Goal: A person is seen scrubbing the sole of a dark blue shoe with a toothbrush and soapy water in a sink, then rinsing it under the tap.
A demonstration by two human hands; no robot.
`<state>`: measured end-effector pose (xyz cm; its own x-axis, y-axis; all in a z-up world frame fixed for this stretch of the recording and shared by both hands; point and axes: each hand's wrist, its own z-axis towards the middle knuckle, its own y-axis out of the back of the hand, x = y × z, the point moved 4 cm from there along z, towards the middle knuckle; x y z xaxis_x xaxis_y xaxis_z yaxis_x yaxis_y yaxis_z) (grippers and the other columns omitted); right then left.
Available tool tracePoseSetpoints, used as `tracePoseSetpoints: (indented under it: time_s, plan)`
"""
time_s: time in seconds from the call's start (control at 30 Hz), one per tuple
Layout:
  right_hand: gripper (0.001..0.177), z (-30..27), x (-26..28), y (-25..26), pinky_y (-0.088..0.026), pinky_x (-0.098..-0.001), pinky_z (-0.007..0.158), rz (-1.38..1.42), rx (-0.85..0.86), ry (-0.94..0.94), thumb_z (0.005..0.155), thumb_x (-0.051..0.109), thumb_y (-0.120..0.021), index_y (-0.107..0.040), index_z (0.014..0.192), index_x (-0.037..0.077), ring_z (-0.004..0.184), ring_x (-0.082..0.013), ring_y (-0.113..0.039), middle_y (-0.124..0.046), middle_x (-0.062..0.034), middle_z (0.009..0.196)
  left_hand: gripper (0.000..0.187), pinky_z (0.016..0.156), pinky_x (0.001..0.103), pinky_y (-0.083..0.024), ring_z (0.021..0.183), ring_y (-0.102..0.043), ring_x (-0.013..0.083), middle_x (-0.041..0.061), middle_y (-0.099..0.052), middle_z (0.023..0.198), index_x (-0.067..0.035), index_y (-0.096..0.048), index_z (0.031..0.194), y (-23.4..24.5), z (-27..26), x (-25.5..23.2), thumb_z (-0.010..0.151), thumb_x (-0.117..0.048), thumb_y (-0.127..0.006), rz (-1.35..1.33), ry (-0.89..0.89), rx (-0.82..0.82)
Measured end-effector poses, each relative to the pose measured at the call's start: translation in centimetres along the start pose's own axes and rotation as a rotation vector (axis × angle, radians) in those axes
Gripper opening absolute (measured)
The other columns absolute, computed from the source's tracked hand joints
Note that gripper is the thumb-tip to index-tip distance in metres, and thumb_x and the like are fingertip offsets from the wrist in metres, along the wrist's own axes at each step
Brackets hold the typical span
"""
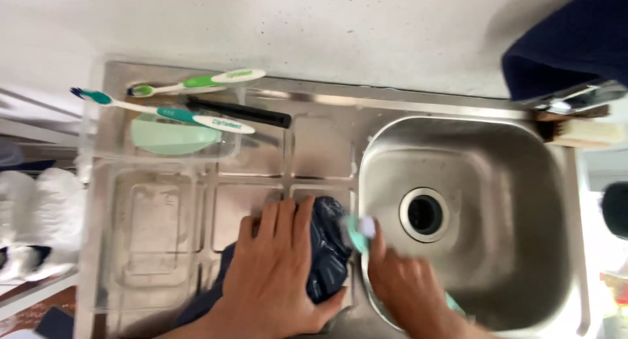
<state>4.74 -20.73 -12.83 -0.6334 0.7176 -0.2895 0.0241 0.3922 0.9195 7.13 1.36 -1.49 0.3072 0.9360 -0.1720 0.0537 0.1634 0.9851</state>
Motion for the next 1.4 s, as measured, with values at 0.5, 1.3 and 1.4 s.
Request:
tracePoseSetpoints:
  time_s: [0.5,1.3,1.4]
  plan:
    - [0.079,5.0,-0.2,8.2,-0.038,-0.0264,0.030,-0.084,-0.217,0.054,0.074,0.017,-0.061,-0.048,0.151,0.001,0.034,-0.0049,-0.056,-0.056,0.0127,0.050,0.127,0.090,0.047,-0.046,0.114,-0.054,0.0360,0.015,-0.057,0.124,0.001,-0.046,0.143,0.6,0.5,1.6,0.055,-0.083,-0.081,-0.149,0.141,-0.038]
    - [0.091,5.6,-0.2,7.6,-0.033,-0.0323,0.029,0.019,-0.183,0.016,0.068,0.007,-0.059,-0.036,0.155,-0.004,0.027,-0.0116,-0.047,-0.047,0.0100,0.038,0.121,0.088,0.045,-0.049,0.109,-0.052,0.0337,0.013,-0.055,0.118,0.000,-0.042,0.142,1.1,0.3,1.1,0.056,-0.074,-0.084,-0.171,0.108,0.012]
    - [0.092,6.6,0.5,8.5,-0.043,-0.0297,0.032,-0.075,-0.184,0.049,0.068,0.005,-0.063,-0.038,0.156,0.003,0.035,-0.0116,-0.058,-0.049,0.0156,0.045,0.122,0.082,0.048,-0.051,0.102,-0.054,0.0367,0.015,-0.058,0.109,0.002,-0.046,0.139,1.6,0.5,1.1,0.048,-0.068,-0.087,-0.195,0.092,-0.088]
